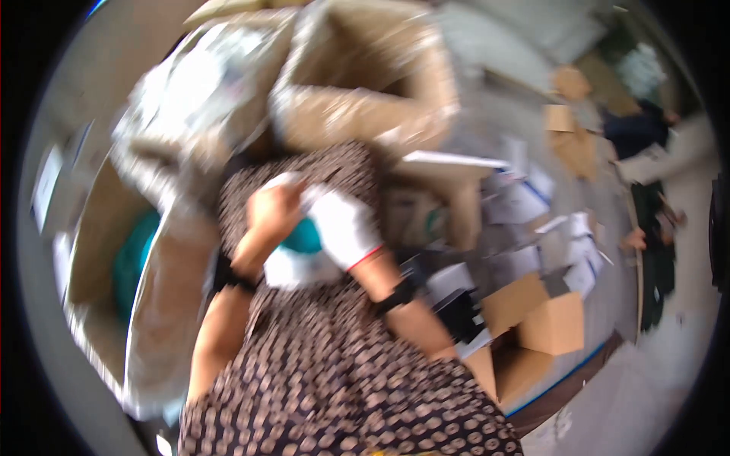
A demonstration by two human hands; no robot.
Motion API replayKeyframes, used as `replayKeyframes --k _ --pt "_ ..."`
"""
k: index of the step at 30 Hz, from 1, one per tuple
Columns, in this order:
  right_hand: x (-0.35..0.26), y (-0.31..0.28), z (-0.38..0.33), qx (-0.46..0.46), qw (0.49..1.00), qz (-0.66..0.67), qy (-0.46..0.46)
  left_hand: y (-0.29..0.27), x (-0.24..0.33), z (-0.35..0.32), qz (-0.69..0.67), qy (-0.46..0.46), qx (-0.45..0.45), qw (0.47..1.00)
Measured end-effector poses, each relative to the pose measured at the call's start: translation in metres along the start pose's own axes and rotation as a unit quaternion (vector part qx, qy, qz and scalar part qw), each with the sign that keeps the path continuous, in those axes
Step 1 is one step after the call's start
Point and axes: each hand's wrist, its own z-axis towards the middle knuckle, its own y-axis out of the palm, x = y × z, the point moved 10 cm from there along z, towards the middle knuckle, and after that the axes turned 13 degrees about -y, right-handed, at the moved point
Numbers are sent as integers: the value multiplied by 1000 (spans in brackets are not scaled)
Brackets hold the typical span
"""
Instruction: Sorting and inspecting green medical masks and placing them into individual packaging.
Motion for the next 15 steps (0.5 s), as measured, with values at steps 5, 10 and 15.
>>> replayKeyframes --k 5,10,15 --pt "-15 57 -1 -115 979 -163 -45 -9 -34 4 -75 -194 -67 976" --pt "17 95 6 -259 913 -304 84 -26 -25 28 24 -77 70 994" --pt "40 137 -1 -365 897 -175 175 -3 -59 48 44 -11 99 994"
